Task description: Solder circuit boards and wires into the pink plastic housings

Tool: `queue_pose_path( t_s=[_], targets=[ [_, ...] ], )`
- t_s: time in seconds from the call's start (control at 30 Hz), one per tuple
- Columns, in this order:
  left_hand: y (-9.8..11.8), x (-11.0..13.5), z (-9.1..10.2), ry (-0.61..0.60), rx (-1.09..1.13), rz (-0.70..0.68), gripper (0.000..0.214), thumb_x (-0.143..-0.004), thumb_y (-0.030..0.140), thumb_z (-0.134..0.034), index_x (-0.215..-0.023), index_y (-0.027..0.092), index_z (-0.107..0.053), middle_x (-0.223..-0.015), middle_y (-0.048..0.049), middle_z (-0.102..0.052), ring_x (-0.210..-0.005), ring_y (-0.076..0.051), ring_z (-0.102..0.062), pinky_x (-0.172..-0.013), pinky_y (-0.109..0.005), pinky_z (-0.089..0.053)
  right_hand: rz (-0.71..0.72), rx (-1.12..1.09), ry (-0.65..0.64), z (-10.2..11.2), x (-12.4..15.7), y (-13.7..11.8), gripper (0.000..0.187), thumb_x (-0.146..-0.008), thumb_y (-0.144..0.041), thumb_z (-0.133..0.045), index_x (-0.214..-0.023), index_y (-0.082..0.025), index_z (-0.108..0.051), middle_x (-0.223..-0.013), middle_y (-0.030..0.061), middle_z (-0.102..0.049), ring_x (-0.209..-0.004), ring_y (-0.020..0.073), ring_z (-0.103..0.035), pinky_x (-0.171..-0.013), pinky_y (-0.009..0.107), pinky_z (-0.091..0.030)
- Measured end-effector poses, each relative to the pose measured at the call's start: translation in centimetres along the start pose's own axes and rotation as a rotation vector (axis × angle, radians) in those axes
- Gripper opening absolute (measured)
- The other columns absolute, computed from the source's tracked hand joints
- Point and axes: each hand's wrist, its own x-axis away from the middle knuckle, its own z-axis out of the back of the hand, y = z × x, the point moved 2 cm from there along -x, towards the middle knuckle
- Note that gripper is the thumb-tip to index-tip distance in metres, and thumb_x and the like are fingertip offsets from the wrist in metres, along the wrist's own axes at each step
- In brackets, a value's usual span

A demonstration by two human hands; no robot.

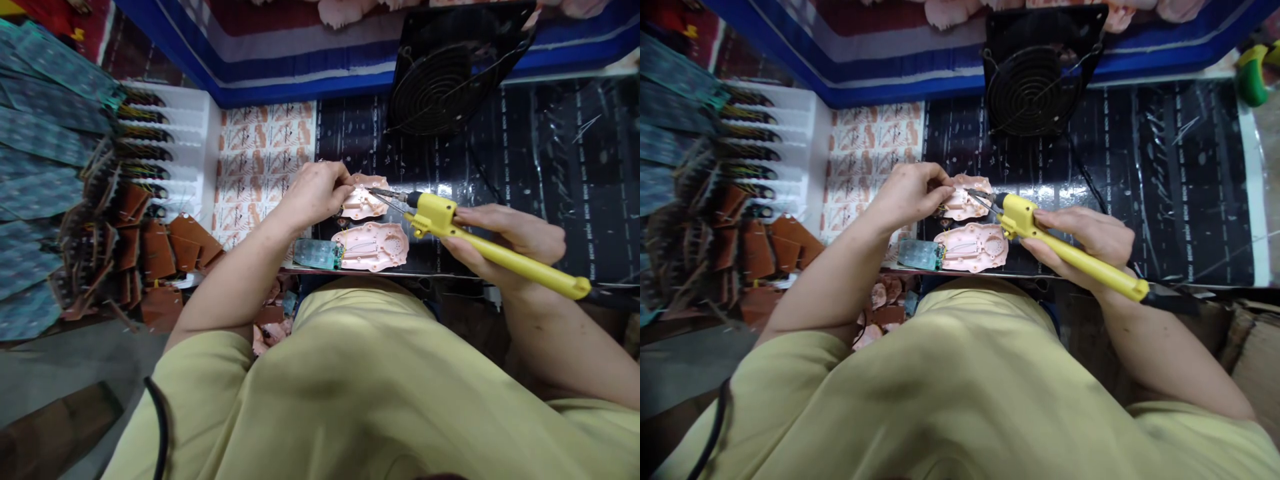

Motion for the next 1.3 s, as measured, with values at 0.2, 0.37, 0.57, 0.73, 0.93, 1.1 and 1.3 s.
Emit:
queue_pose_path(
  t_s=[0.2, 0.37, 0.57, 0.73, 0.93, 1.1, 1.3],
  targets=[
    [0.3, 0.1, -0.3, 0.015, -0.048, 0.009, 0.018, -0.086, 0.022, -0.059, -0.093, 0.017, -0.075, -0.095, -0.0092, -0.076, -0.095, -0.027, -0.069, -0.097, -0.042, -0.053, -0.096, -0.108, -0.053, -0.8, -0.1, 1.7, 0.019, -0.081, -0.031, -0.085, -0.096, -0.034, -0.075, -0.090, -0.0014, -0.081, -0.074, 0.0225, -0.078, -0.067, 0.038, -0.068],
    [0.5, 0.1, -0.4, 0.020, -0.057, 0.012, 0.016, -0.084, 0.020, -0.059, -0.091, 0.018, -0.074, -0.096, -0.0086, -0.075, -0.097, -0.028, -0.068, -0.098, -0.044, -0.052, 0.007, -0.168, -0.071, -0.8, -0.8, 2.3, 0.030, -0.076, -0.020, -0.089, -0.102, -0.029, -0.076, -0.091, 0.0024, -0.081, -0.075, 0.0201, -0.078, -0.069, 0.032, -0.067],
    [0.8, 0.0, -0.3, 0.019, -0.047, 0.027, 0.013, -0.083, 0.018, -0.059, -0.084, 0.018, -0.072, -0.092, -0.0083, -0.073, -0.098, -0.028, -0.069, -0.101, -0.046, -0.050, 0.008, -0.206, -0.151, -0.8, -2.1, 2.0, 0.020, -0.077, -0.027, -0.089, -0.094, -0.029, -0.077, -0.086, 0.0022, -0.081, -0.070, 0.0202, -0.077, -0.066, 0.034, -0.066],
    [0.4, 0.1, -0.5, 0.032, -0.026, 0.007, 0.015, -0.082, 0.019, -0.059, -0.087, 0.019, -0.074, -0.091, -0.0072, -0.073, -0.096, -0.027, -0.068, -0.102, -0.045, -0.051, -0.040, -0.171, 0.025, 0.4, -1.8, 2.1, 0.018, -0.074, -0.035, -0.090, -0.084, -0.027, -0.077, -0.078, 0.0035, -0.079, -0.063, 0.0201, -0.073, -0.054, 0.033, -0.061],
    [0.5, 0.0, -0.5, 0.017, -0.079, 0.004, 0.016, -0.083, 0.020, -0.059, -0.087, 0.017, -0.074, -0.094, -0.0084, -0.074, -0.097, -0.027, -0.069, -0.099, -0.044, -0.052, 0.018, -0.188, -0.055, 0.8, -0.2, 2.1, 0.037, -0.072, -0.014, -0.089, -0.104, -0.028, -0.077, -0.087, 0.0045, -0.081, -0.072, 0.0192, -0.076, -0.065, 0.030, -0.064],
    [1.1, 0.1, -0.1, -0.021, -0.127, 0.027, 0.020, -0.087, 0.021, -0.057, -0.093, 0.016, -0.075, -0.100, -0.0093, -0.075, -0.101, -0.028, -0.069, -0.099, -0.043, -0.052, 0.059, -0.188, -0.046, -0.5, -0.7, 1.8, 0.031, -0.073, -0.021, -0.091, -0.100, -0.026, -0.076, -0.087, 0.0016, -0.080, -0.071, 0.0180, -0.076, -0.067, 0.029, -0.066],
    [1.1, 0.2, -0.1, -0.021, -0.131, 0.042, 0.022, -0.088, 0.022, -0.057, -0.096, 0.017, -0.076, -0.100, -0.0091, -0.076, -0.101, -0.027, -0.069, -0.099, -0.043, -0.052, 0.129, -0.196, -0.074, -1.1, -2.4, 1.4, 0.023, -0.076, -0.021, -0.090, -0.093, -0.026, -0.075, -0.081, -0.0009, -0.079, -0.066, 0.0158, -0.076, -0.062, 0.024, -0.063]
  ],
)
